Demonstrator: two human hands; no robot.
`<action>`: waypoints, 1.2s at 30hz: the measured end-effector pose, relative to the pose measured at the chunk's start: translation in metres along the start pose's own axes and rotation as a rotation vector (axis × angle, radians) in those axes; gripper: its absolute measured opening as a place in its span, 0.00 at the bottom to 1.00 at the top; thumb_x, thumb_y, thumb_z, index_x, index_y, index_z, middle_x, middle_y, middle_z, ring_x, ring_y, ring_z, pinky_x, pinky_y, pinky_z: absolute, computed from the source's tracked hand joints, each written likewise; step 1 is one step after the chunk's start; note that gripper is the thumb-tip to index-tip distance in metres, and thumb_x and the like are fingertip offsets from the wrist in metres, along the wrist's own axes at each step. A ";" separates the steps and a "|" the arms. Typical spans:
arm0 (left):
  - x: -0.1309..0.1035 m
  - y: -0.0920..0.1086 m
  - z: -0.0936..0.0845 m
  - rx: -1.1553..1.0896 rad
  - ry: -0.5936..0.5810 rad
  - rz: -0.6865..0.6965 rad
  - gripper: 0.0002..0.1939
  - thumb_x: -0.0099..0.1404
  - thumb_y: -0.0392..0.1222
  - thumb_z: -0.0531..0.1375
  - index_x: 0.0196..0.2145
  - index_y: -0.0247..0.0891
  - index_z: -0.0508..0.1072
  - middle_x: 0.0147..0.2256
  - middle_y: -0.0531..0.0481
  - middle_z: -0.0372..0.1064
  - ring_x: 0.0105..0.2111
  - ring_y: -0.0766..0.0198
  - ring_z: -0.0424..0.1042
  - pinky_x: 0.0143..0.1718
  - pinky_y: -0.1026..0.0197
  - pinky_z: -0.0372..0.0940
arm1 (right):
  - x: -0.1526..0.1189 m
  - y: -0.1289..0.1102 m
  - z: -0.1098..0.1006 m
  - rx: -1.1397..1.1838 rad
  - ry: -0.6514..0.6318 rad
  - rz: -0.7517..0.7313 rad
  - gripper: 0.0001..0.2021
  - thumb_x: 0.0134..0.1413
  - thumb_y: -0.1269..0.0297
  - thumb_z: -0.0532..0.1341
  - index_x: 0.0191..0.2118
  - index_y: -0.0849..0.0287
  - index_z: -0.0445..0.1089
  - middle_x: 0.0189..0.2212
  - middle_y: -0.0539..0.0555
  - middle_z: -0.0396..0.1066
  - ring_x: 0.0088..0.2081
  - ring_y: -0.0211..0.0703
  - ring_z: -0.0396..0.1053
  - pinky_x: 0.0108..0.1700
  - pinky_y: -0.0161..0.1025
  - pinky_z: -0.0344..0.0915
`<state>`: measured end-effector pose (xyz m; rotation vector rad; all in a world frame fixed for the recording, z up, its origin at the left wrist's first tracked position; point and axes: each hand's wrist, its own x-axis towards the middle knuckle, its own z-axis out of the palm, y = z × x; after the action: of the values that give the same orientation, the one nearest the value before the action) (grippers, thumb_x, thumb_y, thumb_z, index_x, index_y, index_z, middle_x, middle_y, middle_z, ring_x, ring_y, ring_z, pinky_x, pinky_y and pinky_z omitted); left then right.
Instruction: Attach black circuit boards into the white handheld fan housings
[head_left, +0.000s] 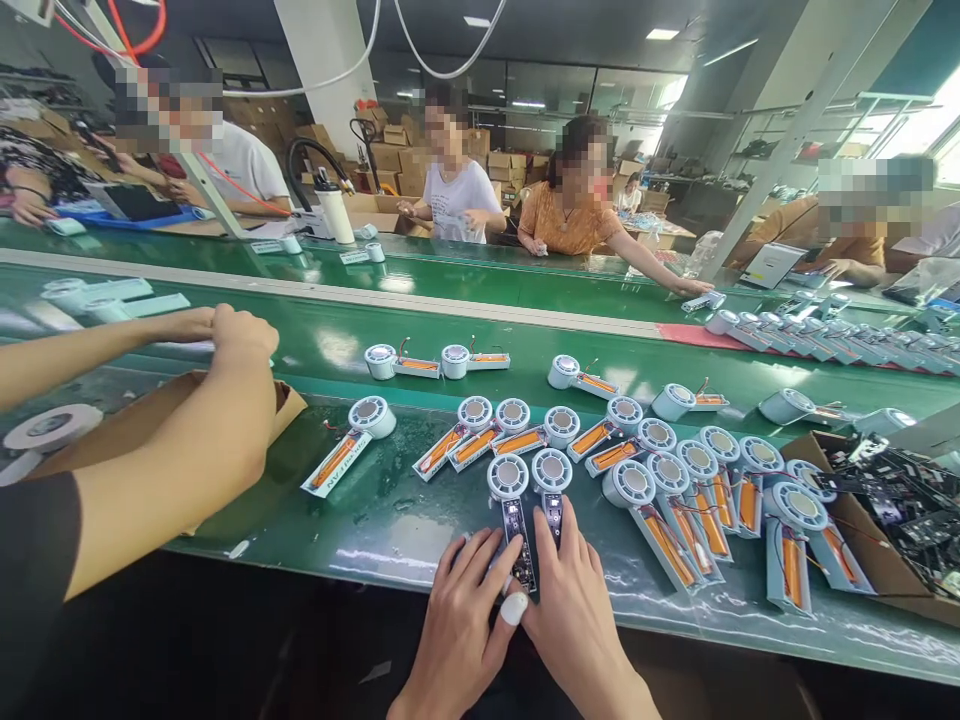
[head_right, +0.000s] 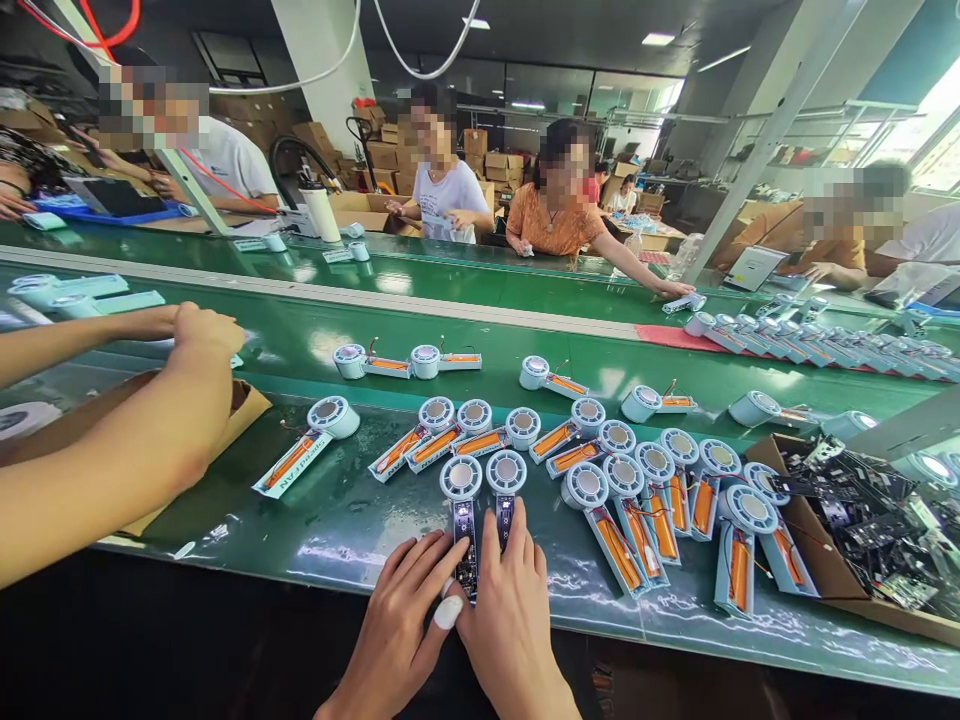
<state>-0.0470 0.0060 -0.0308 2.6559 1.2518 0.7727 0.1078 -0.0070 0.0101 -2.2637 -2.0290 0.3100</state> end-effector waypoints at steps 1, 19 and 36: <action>0.000 0.000 0.000 -0.003 0.002 0.000 0.26 0.75 0.47 0.50 0.68 0.43 0.58 0.61 0.47 0.70 0.60 0.52 0.69 0.59 0.45 0.63 | 0.000 0.000 0.000 -0.002 0.005 -0.001 0.32 0.58 0.66 0.59 0.68 0.64 0.60 0.70 0.73 0.50 0.64 0.63 0.62 0.61 0.53 0.63; 0.000 0.008 0.002 0.039 -0.019 -0.036 0.25 0.75 0.46 0.52 0.67 0.43 0.61 0.61 0.46 0.70 0.60 0.50 0.70 0.59 0.42 0.65 | -0.001 0.004 -0.002 0.006 -0.011 -0.030 0.32 0.58 0.71 0.57 0.68 0.66 0.60 0.70 0.74 0.48 0.67 0.64 0.59 0.62 0.53 0.62; 0.000 0.008 0.000 0.020 0.001 -0.049 0.24 0.75 0.46 0.51 0.66 0.43 0.62 0.60 0.46 0.71 0.60 0.50 0.70 0.59 0.42 0.66 | -0.001 0.005 0.001 -0.014 0.004 -0.039 0.30 0.60 0.68 0.57 0.68 0.65 0.60 0.70 0.74 0.50 0.66 0.63 0.59 0.61 0.54 0.63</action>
<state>-0.0418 0.0009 -0.0288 2.6299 1.3258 0.7592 0.1123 -0.0086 0.0087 -2.2279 -2.0774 0.2891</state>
